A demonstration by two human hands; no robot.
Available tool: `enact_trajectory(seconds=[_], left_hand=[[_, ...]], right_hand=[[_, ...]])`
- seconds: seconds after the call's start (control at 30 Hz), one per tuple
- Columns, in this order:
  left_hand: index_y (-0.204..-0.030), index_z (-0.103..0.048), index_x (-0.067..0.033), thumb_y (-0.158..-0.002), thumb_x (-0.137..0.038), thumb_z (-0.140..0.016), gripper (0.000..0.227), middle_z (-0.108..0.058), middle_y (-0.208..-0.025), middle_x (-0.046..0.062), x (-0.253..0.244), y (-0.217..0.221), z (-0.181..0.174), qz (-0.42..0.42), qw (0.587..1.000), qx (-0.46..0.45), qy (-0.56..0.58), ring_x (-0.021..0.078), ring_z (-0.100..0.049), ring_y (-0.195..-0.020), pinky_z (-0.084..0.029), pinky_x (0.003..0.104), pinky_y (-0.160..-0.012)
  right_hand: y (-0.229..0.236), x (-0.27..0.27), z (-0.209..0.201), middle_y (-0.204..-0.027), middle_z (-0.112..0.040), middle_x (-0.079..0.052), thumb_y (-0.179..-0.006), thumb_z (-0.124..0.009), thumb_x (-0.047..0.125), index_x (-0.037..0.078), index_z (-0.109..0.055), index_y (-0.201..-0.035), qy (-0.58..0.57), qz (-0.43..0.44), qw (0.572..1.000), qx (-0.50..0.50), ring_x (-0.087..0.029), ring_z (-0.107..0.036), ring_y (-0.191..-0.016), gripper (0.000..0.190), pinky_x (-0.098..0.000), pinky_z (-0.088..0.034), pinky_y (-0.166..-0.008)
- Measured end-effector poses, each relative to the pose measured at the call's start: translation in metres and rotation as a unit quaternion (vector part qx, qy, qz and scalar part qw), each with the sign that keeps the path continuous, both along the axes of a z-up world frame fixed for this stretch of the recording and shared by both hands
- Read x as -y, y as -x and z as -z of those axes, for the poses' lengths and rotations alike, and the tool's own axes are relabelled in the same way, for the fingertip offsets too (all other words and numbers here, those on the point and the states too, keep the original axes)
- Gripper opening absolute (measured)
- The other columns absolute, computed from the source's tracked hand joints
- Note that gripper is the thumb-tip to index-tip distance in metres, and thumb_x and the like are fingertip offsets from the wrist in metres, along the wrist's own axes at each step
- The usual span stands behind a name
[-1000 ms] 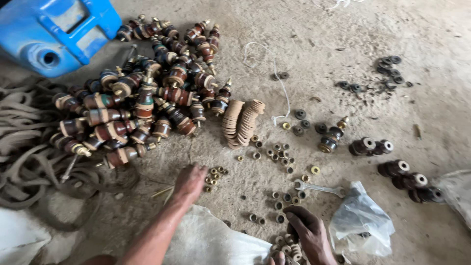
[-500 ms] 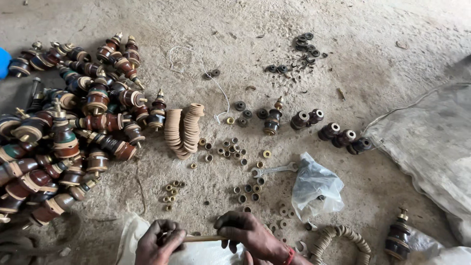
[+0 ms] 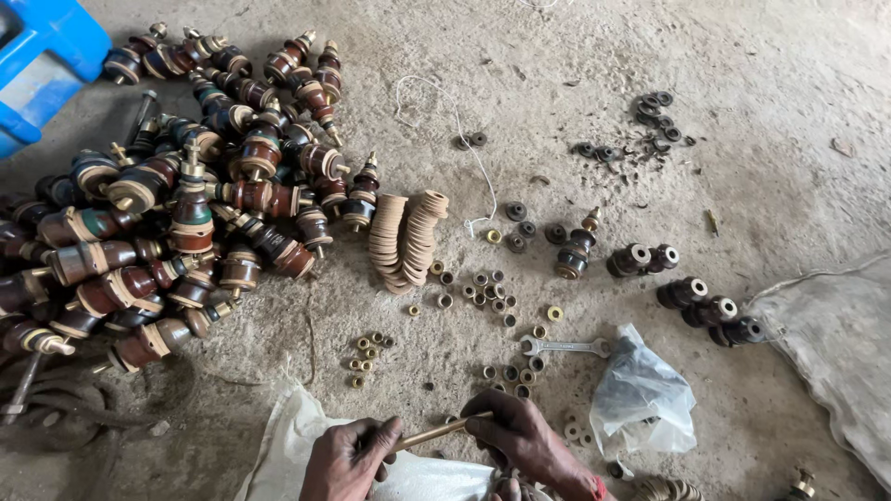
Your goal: The person assembles small cylindrical components by hand, inserting brass rods and attaching washers and nuts. The person works on the floor, handling multiple parts and placing finished assemblies aside.
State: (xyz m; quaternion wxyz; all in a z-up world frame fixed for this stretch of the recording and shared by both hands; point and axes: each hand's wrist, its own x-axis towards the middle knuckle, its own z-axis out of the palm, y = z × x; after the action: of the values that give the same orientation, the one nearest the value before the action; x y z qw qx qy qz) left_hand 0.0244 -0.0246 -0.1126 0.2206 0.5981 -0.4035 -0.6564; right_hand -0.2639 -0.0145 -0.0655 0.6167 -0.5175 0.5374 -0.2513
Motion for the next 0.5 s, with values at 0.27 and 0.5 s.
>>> enact_trajectory(seconds=[0.27, 0.5], left_hand=[[-0.067, -0.078, 0.0025, -0.083, -0.056, -0.075, 0.061, -0.049, -0.042, 0.004, 0.024, -0.016, -0.006, -0.110, 0.990, 0.051, -0.076, 0.0134, -0.043, -0.035, -0.032, 0.030, -0.036], [-0.068, -0.070, 0.0051, -0.081, -0.042, -0.082, 0.050, -0.049, -0.046, 0.004, 0.026, -0.027, 0.013, -0.263, 0.948, -0.115, -0.134, 0.0139, -0.042, -0.035, -0.030, 0.032, -0.035]], right_hand=[[0.003, 0.203, 0.037, -0.072, -0.069, -0.011, -0.110, -0.037, 0.057, 0.001, -0.071, -0.094, 0.121, -0.005, 0.990, -0.074, -0.016, -0.057, -0.050, 0.068, -0.0339, -0.050, -0.042], [0.012, 0.366, 0.093, -0.120, -0.073, -0.021, -0.102, -0.059, 0.029, 0.018, -0.067, -0.133, 0.217, -0.027, 0.911, -0.348, -0.036, -0.067, -0.116, 0.034, -0.0470, -0.051, -0.102]])
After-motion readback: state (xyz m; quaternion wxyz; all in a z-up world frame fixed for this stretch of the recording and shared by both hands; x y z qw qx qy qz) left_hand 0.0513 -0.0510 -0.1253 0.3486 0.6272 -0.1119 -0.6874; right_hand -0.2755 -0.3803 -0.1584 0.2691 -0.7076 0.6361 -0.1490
